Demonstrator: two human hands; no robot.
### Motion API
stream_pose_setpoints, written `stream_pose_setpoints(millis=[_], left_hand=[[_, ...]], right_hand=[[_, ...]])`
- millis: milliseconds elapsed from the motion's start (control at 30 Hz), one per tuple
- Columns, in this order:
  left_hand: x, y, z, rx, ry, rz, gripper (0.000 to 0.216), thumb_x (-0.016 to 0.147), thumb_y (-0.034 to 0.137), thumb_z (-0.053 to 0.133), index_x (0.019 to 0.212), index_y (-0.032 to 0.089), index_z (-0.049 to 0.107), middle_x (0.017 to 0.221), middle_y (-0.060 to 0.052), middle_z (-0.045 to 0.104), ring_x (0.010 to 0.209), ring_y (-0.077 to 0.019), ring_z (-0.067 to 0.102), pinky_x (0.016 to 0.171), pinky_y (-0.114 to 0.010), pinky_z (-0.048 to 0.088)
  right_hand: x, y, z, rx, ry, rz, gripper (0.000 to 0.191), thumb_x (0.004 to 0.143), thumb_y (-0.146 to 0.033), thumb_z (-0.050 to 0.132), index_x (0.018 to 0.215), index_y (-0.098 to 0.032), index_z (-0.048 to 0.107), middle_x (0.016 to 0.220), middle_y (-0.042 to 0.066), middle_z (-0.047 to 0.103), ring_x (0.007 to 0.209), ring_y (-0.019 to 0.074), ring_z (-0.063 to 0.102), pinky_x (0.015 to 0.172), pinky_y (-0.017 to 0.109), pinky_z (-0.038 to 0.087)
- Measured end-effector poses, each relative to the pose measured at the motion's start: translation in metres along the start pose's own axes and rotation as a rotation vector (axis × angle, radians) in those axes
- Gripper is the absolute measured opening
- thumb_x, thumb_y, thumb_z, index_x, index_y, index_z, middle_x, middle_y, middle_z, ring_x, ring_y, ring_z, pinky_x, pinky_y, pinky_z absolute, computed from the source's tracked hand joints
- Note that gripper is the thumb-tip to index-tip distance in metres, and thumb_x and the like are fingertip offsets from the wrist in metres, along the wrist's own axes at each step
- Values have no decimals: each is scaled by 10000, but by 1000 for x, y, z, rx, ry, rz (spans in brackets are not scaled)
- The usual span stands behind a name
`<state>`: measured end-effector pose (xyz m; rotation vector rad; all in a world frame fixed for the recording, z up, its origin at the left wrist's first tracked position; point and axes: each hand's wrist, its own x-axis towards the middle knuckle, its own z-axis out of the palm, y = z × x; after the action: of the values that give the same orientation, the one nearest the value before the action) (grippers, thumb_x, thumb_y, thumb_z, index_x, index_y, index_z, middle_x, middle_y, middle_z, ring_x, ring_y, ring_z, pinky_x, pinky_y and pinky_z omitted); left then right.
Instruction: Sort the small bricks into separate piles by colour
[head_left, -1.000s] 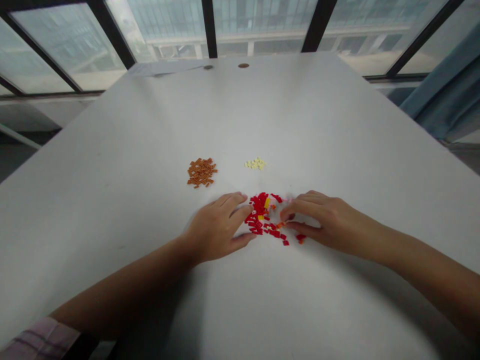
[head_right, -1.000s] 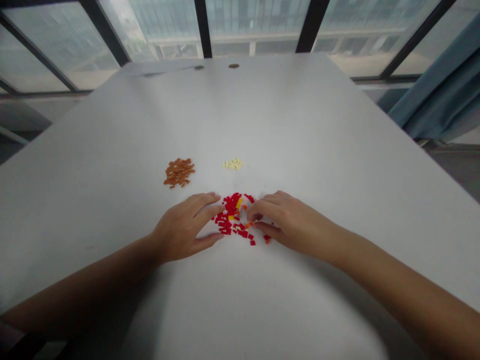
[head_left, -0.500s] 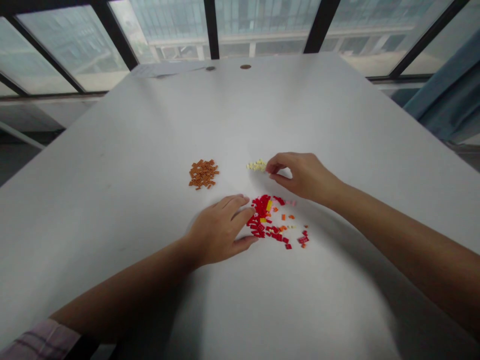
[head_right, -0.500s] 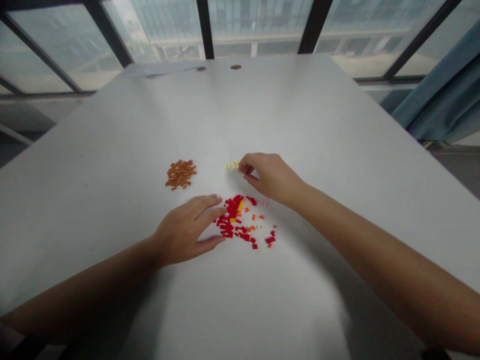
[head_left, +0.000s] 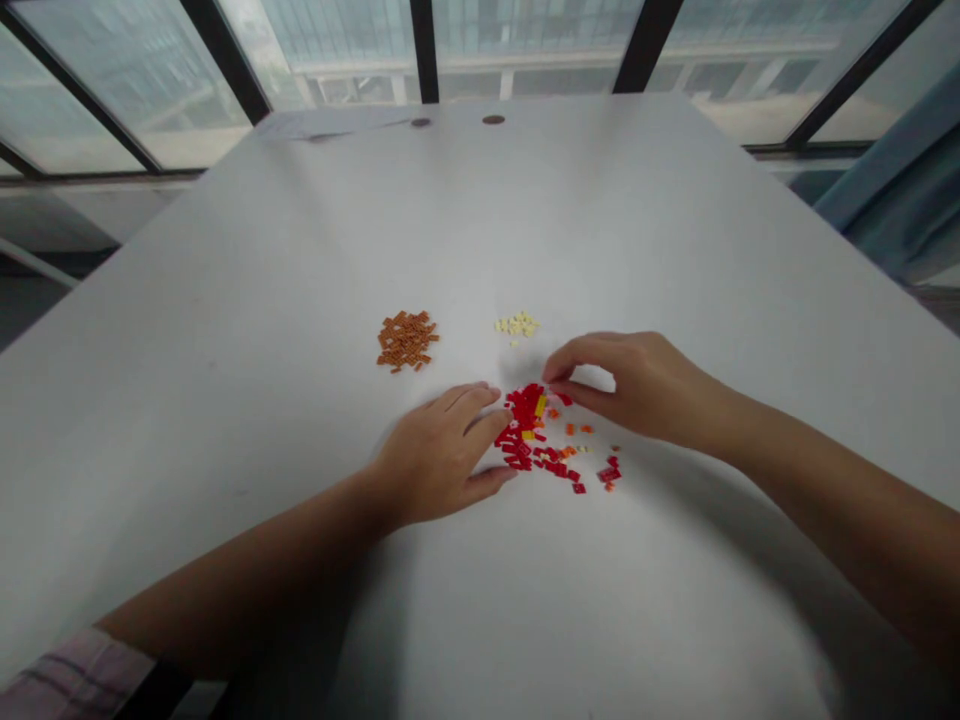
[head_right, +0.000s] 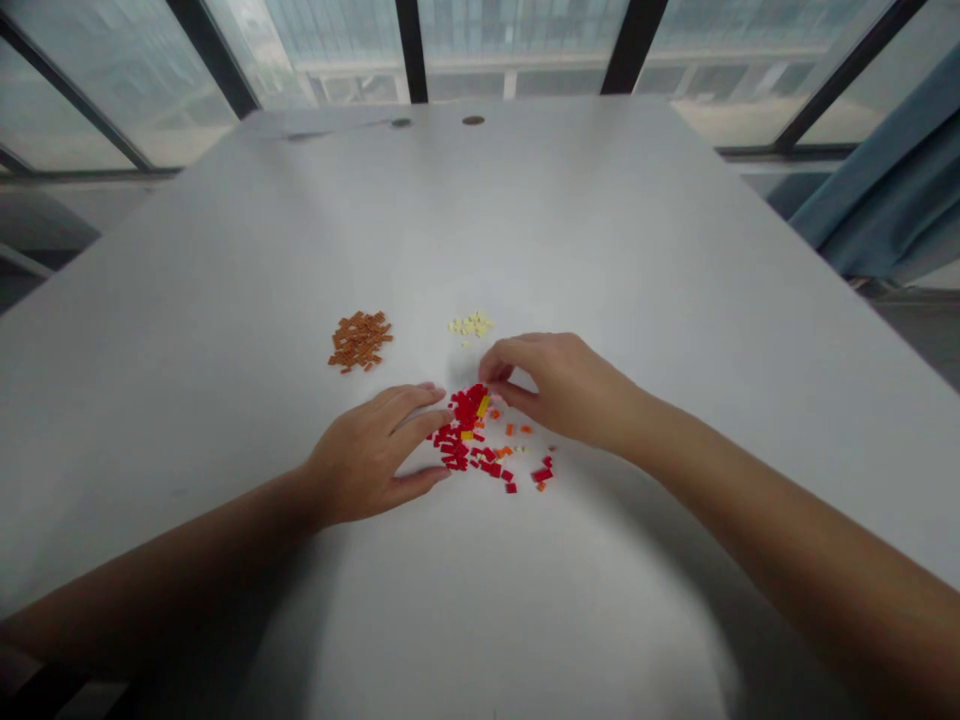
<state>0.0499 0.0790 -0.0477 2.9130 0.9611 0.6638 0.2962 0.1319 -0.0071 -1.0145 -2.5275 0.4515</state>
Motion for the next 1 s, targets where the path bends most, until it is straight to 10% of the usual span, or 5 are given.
stream_pose_setpoints(millis=[1000], left_hand=[[-1,0,-1,-3,-12,-6,416,947,439,509,1161,93,596,1219,-210,636,1170,-306,598,978,-473,530]], right_hand=[[-34,-23,14,18,-118,14,79,872,-231,569,930,-226,623,828,41,701,755,191,645,690,320,496]])
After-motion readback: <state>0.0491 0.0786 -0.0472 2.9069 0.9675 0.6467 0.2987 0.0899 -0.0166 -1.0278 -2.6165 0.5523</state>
